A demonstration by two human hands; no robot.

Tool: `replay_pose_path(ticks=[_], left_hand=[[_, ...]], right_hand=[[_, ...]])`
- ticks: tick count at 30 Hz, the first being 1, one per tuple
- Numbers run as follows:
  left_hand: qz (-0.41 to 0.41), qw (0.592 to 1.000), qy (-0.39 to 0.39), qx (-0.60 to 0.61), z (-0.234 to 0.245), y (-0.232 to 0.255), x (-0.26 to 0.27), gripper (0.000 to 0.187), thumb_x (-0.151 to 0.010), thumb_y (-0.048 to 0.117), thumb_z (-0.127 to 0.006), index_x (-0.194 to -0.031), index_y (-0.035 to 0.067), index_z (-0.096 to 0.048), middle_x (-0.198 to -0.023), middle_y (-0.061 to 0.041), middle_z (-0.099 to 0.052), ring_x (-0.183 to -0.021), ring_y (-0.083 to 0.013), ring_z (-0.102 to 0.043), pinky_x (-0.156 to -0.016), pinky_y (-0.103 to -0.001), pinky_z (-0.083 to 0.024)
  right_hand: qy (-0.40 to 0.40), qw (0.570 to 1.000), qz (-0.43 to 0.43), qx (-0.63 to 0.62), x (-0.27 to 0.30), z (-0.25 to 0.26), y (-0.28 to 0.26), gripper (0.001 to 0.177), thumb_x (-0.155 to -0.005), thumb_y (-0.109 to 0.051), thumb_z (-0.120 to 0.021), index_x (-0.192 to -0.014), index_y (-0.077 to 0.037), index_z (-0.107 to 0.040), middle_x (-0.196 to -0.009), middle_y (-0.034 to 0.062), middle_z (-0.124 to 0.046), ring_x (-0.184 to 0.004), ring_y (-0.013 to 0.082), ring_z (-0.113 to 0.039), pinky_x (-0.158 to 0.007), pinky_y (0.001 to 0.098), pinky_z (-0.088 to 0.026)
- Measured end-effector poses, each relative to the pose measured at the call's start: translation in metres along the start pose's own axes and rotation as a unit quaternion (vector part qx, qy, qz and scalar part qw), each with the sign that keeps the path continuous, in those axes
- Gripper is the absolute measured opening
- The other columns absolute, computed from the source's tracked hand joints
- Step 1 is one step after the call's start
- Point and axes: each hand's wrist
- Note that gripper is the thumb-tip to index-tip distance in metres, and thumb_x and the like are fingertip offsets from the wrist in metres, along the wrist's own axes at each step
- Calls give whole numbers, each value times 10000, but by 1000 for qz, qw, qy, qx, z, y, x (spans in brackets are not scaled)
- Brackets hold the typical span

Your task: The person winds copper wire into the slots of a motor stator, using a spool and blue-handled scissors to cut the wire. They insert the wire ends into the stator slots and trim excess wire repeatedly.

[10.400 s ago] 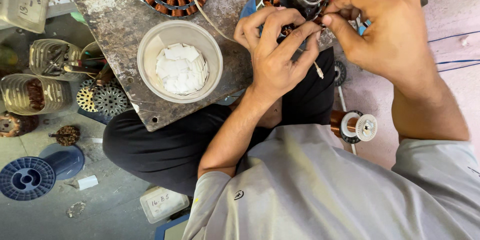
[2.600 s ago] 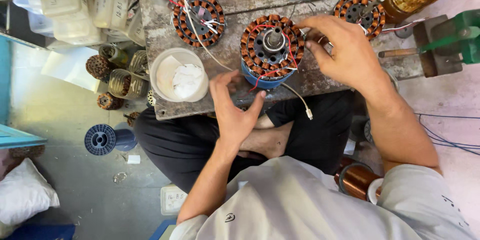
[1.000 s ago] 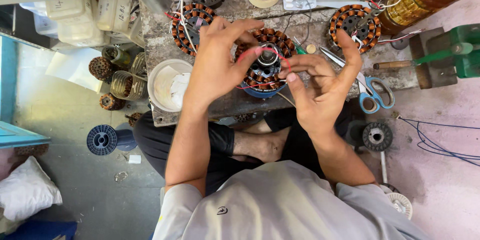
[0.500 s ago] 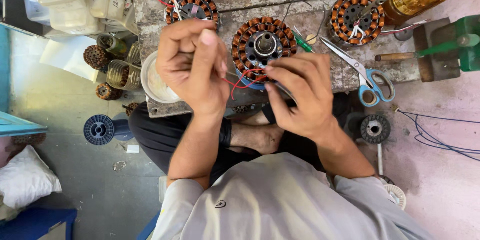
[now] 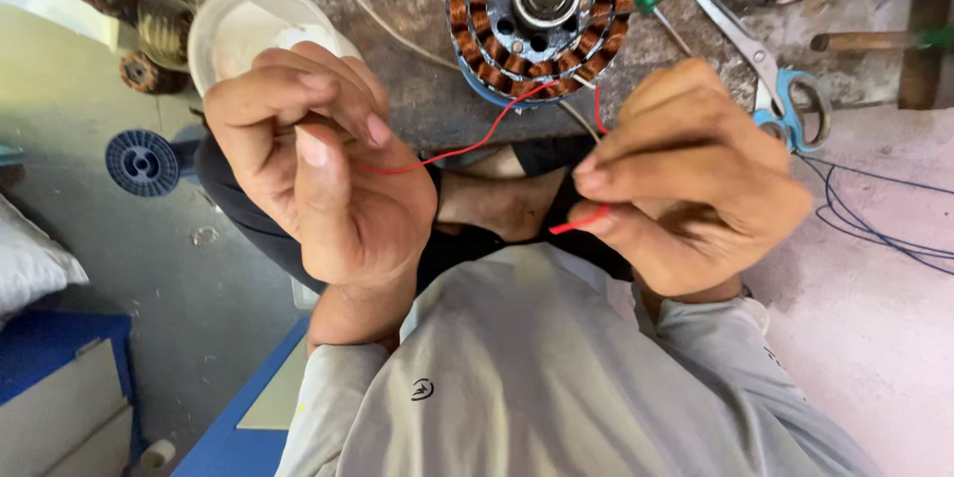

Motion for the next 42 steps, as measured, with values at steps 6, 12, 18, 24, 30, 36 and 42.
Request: replay_pose_path(ticks=[6,12,18,24,30,36,42], left_hand=[[138,986,94,-10,27,-13,30,223,-1136,193,-580,-1140,-23,-523,-905,-117,-557,-720,-129,-489,-623,-239,-402],[225,968,11,-116,29,-3,48,213,-1110,159,-632,-1204,0,-527,-979,-143,-613,-790,-142,-559,-730,-257,-467],[1,868,-249,-430,-3,13,7,396,-901,152,-841,-1192,51,-593,-1176,-113,-624,-1066,-273,-577,-983,-377,-452],[-131,722,-372,-568,-78,-6,-47,570,-810,222,-893,-1289,24,-656,-1319,-240,-621,-1288,-466,-481,-1103,-564,-288],[-88,690,-477,-538,-89,-10,-76,639,-730,429,-897,-1243,93,-716,-1090,-116,-693,-1164,-338,-582,-1098,-598,-271],[-109,693,-508,-500,-89,-15,-89,224,-821,171,-850,-1025,163,-760,-973,8,-723,-1145,-241,-614,-1157,-545,-314],[-172,793,-370,-453,-81,4,-54,234,-780,-48,-760,-974,62,-689,-975,-103,-719,-1027,-279,-626,-1026,-476,-375]], right_hand=[[-16,996,71,-48,7,23,19,216,-856,-86,-802,-963,6,-638,-924,171,-652,-730,179,-606,-555,286,-531],[100,989,48,-93,26,23,24,191,-927,-95,-714,-1024,34,-612,-981,175,-630,-651,180,-616,-510,279,-549],[229,966,-36,-114,23,8,20,244,-991,-108,-684,-1075,-10,-477,-1004,166,-593,-557,177,-606,-526,292,-540],[265,954,-89,-111,42,10,16,233,-1033,-42,-684,-1130,-12,-474,-1020,192,-591,-606,191,-601,-564,291,-540],[261,949,-105,-140,50,30,22,179,-1057,28,-641,-1123,6,-476,-1069,190,-578,-708,205,-628,-600,313,-586],[195,972,-113,-63,46,56,27,156,-1047,121,-613,-1108,28,-503,-1072,171,-593,-820,217,-671,-718,329,-611],[37,933,-43,356,-30,91,40,158,-996,157,-622,-1117,55,-630,-1038,167,-640,-924,248,-717,-779,340,-576]])
Point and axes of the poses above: each hand's wrist, its own x-axis away from the middle knuckle, its own z-axis out of the back of the hand, y = z × x
